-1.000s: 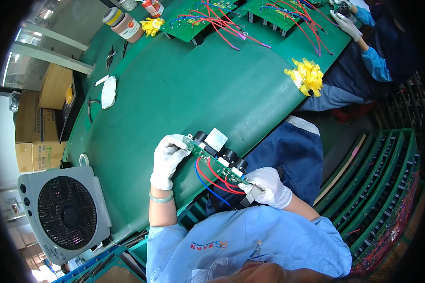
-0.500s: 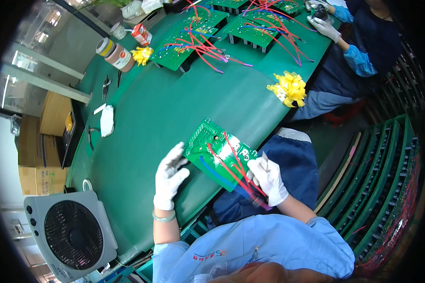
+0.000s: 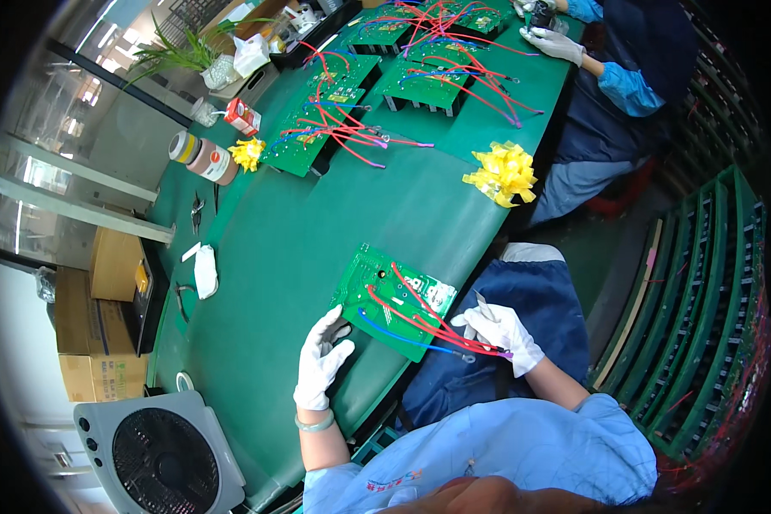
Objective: The person handles a green circuit board, organizing red and blue wires and applying yellow tape to secure them. They flip the board to inspect the components, including capacitors and a heatsink, while another worker performs similar tasks in the background.
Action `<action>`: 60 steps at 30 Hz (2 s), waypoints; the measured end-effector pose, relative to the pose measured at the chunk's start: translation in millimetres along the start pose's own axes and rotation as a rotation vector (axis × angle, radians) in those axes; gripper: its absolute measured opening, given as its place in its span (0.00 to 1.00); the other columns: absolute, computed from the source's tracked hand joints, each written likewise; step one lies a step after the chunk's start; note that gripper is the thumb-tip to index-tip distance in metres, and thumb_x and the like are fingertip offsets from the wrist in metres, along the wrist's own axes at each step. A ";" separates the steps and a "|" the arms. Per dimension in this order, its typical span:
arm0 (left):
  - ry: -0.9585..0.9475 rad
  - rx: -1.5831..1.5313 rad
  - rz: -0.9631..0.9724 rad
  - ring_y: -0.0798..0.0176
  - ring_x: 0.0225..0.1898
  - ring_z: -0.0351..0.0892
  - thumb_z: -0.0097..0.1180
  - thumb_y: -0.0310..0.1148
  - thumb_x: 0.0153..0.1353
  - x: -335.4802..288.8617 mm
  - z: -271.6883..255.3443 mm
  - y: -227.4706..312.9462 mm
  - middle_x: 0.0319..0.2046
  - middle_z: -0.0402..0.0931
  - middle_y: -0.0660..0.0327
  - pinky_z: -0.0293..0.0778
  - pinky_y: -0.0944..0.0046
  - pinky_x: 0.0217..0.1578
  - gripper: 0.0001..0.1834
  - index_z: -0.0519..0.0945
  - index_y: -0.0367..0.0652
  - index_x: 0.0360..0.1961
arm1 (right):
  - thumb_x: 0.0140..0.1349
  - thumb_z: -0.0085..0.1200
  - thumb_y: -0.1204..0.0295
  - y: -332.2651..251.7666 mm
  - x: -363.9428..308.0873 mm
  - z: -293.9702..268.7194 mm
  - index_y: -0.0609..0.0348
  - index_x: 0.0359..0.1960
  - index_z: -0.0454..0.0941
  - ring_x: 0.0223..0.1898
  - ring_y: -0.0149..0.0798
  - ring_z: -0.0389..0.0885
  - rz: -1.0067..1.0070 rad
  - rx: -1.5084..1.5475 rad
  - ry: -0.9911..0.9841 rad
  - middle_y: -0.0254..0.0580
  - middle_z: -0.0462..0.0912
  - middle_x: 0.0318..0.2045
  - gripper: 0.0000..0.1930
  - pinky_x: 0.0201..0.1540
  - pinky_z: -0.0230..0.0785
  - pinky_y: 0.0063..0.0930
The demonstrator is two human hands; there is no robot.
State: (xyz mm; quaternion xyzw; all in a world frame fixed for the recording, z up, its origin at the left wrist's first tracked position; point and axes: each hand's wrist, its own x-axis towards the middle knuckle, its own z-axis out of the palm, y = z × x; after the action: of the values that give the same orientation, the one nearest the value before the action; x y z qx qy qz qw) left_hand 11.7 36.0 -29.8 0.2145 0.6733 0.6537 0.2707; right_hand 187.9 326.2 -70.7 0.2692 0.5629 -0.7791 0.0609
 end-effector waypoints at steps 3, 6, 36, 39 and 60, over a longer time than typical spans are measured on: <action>-0.021 0.003 -0.026 0.56 0.65 0.67 0.66 0.28 0.58 1.1 -4.2 0.5 0.65 0.66 0.55 0.64 0.54 0.63 0.36 0.65 0.37 0.67 | 0.69 0.52 0.60 3.7 -4.4 -9.1 0.58 0.42 0.86 0.18 0.20 0.67 -0.088 -0.007 -0.030 0.31 0.80 0.24 0.16 0.22 0.61 0.17; -0.001 0.065 -0.014 0.55 0.64 0.68 0.66 0.29 0.58 -2.8 1.4 6.0 0.64 0.67 0.55 0.67 0.56 0.61 0.37 0.64 0.38 0.67 | 0.70 0.51 0.61 -0.7 -5.5 -14.4 0.57 0.43 0.86 0.19 0.20 0.68 -0.110 0.011 -0.094 0.32 0.81 0.26 0.15 0.22 0.61 0.17; 0.317 -0.297 -0.112 0.60 0.48 0.80 0.60 0.18 0.58 64.2 170.8 37.4 0.49 0.78 0.51 0.77 0.61 0.52 0.30 0.63 0.40 0.60 | 0.70 0.48 0.50 -28.1 -12.1 -62.7 0.64 0.45 0.80 0.20 0.24 0.75 -0.215 0.239 -0.233 0.39 0.87 0.32 0.25 0.23 0.68 0.20; 0.335 -0.337 -0.088 0.59 0.49 0.80 0.60 0.19 0.58 66.5 184.4 33.6 0.50 0.77 0.51 0.79 0.60 0.50 0.31 0.62 0.40 0.61 | 0.67 0.51 0.45 -19.7 -10.3 -64.7 0.63 0.36 0.83 0.24 0.29 0.78 -0.312 0.151 -0.150 0.43 0.86 0.28 0.28 0.28 0.70 0.25; 0.353 -0.086 -0.020 0.59 0.43 0.82 0.61 0.20 0.60 51.0 226.1 20.7 0.46 0.77 0.49 0.83 0.62 0.40 0.31 0.60 0.42 0.61 | 0.69 0.55 0.61 1.9 -6.7 -65.5 0.62 0.52 0.76 0.34 0.24 0.79 -0.203 0.476 -0.017 0.35 0.83 0.36 0.18 0.35 0.72 0.19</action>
State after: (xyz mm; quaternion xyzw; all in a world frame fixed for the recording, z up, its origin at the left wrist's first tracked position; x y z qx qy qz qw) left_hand 117.4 242.7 -13.2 0.0781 0.6841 0.7065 0.1640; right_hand 217.4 383.8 -83.6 0.2117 0.3872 -0.8940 -0.0779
